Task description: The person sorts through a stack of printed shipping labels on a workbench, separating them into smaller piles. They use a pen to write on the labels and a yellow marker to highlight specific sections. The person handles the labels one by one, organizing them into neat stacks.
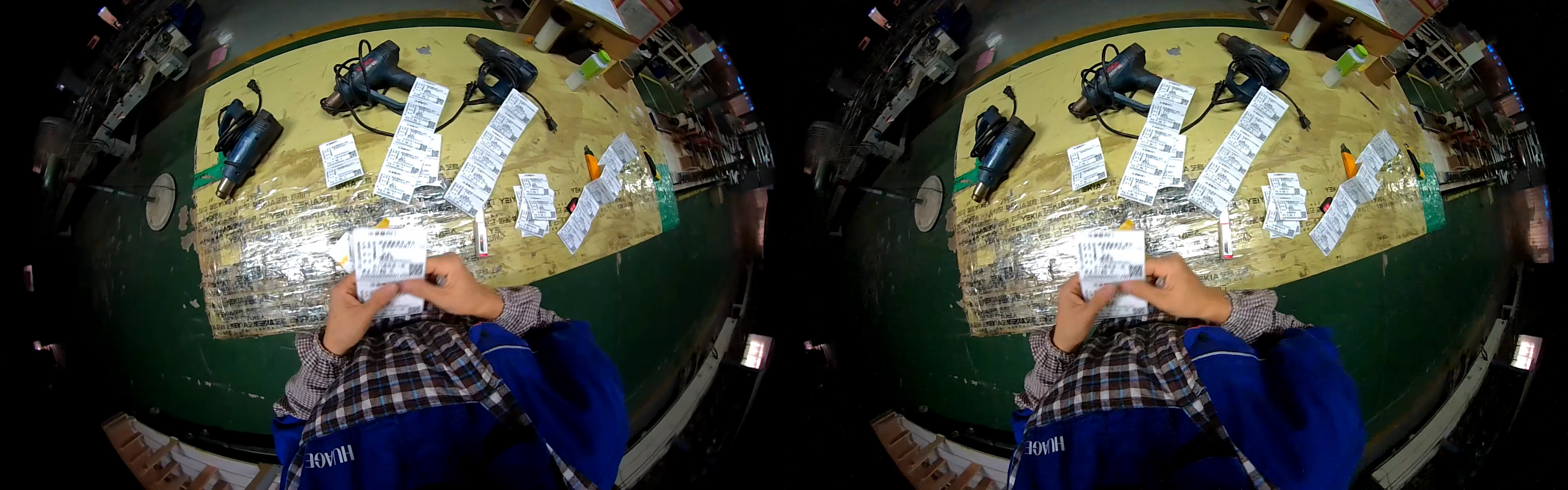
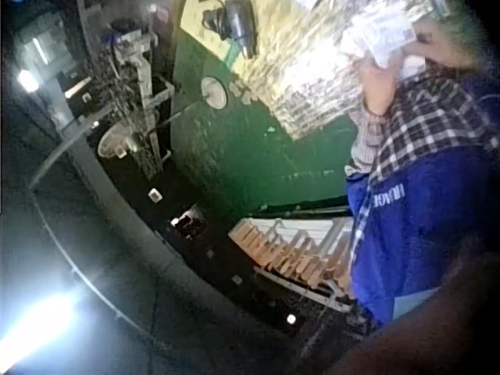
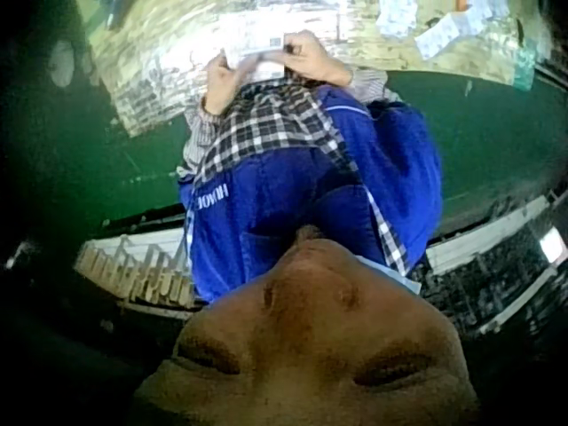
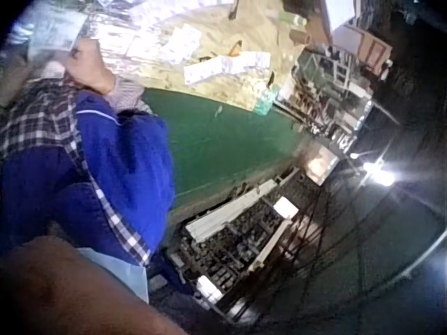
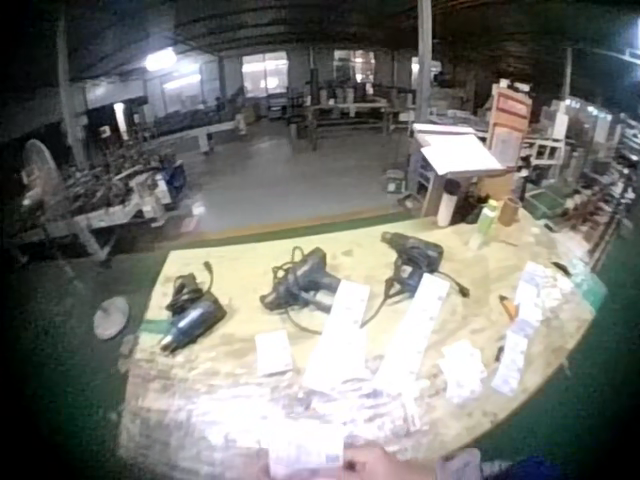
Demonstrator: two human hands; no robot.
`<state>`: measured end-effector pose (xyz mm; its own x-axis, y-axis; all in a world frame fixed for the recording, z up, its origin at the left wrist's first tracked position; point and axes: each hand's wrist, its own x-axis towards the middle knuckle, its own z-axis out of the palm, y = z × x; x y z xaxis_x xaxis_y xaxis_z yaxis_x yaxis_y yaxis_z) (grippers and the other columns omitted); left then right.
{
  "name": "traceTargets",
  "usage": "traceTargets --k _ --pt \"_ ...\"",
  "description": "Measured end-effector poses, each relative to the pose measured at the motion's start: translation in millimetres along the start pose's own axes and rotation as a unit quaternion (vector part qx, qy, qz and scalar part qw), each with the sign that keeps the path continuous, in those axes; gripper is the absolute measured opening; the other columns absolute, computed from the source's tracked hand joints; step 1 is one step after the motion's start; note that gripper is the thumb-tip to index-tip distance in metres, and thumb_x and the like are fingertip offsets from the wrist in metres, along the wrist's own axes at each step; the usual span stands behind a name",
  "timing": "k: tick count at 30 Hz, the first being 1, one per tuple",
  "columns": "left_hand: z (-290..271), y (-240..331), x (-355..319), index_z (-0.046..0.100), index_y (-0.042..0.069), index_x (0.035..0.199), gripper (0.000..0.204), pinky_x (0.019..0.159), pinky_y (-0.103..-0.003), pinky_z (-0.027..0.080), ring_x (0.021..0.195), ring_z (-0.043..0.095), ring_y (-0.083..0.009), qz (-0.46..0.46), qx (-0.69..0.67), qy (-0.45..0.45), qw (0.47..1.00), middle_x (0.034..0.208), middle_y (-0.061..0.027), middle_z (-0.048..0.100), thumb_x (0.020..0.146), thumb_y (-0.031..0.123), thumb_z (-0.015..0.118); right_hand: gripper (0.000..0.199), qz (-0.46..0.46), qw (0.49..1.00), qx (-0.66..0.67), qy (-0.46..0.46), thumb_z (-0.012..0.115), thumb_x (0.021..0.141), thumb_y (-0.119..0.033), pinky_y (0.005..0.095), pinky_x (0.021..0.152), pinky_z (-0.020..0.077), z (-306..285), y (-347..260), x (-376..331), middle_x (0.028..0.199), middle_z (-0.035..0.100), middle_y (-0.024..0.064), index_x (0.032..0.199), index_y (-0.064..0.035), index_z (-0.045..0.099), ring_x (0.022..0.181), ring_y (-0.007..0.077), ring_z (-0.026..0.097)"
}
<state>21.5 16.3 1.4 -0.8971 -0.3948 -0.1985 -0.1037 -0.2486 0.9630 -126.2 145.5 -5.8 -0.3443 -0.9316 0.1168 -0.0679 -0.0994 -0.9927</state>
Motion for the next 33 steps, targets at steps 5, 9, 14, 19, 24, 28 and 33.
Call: traceTargets --k 5,9,14,19,24,28,33 --pt "-1 3 -1 0.062 -0.002 0.107 0.026 0.073 -0.026 0.051 0.085 0.062 -0.0108 -0.060 0.031 -0.087 0.994 0.098 -0.0097 0.067 0.087 0.015 0.063 0.020 0.100 0.983 0.088 0.125 0.060 0.088 -0.017 0.0237 0.057 0.0483 -34 0 20 0.082 0.067 0.0102 0.091 0.0021 0.064 0.067 0.0103 0.061" --pt "3 -1 2 0.062 -0.001 0.108 0.026 0.074 -0.025 0.050 0.086 0.061 -0.0102 -0.026 -0.022 -0.109 0.993 0.100 -0.0096 0.066 0.088 0.015 0.061 0.023 0.095 0.974 0.125 0.166 0.060 0.088 -0.019 0.0219 0.056 0.0485 -54 -11 38 0.080 0.066 0.0088 0.093 0.0036 0.062 0.067 0.0092 0.062" --pt "3 -2 0 0.061 -0.001 0.109 0.026 0.074 -0.026 0.051 0.086 0.062 -0.0115 -0.036 -0.004 -0.127 0.991 0.102 -0.0104 0.066 0.089 0.015 0.059 0.025 0.076 0.974 0.128 0.173 0.059 0.089 -0.019 0.0191 0.053 0.0471 -66 -20 54 0.079 0.066 0.0078 0.096 0.0046 0.060 0.063 0.0080 0.061" --pt "5 -4 -2 0.061 -0.001 0.109 0.026 0.074 -0.026 0.052 0.087 0.063 -0.0118 -0.052 -0.026 -0.154 0.986 0.102 -0.0111 0.066 0.089 0.016 0.059 0.024 0.071 0.970 0.147 0.180 0.058 0.089 -0.020 0.0175 0.049 0.0451 -84 -14 63 0.077 0.066 0.0070 0.095 0.0036 0.060 0.059 0.0060 0.060" --pt "9 -7 -2 0.060 -0.002 0.110 0.027 0.075 -0.026 0.052 0.087 0.063 -0.0123 -0.081 -0.026 -0.184 0.979 0.103 -0.0116 0.065 0.090 0.016 0.058 0.025 0.042 0.964 0.148 0.217 0.058 0.089 -0.020 0.0161 0.046 0.0431 -88 -20 71 0.076 0.066 0.0056 0.098 0.0031 0.061 0.057 0.0046 0.059" --pt "9 -6 -1 0.062 -0.001 0.108 0.024 0.076 -0.029 0.053 0.089 0.063 -0.0143 -0.077 -0.019 -0.182 0.980 0.102 -0.0136 0.066 0.088 0.013 0.060 0.025 0.026 0.961 0.139 0.237 0.058 0.089 -0.019 0.0170 0.047 0.0449 -97 -15 78 0.079 0.066 0.0064 0.099 0.0042 0.061 0.058 0.0056 0.060" --pt "10 -8 -1 0.062 -0.002 0.107 0.023 0.075 -0.028 0.053 0.087 0.063 -0.0143 -0.085 -0.027 -0.195 0.977 0.102 -0.0137 0.066 0.088 0.012 0.060 0.025 0.002 0.953 0.143 0.267 0.059 0.088 -0.017 0.0213 0.058 0.0494 -98 -17 83 0.086 0.066 0.0090 0.099 0.0051 0.061 0.068 0.0100 0.062"
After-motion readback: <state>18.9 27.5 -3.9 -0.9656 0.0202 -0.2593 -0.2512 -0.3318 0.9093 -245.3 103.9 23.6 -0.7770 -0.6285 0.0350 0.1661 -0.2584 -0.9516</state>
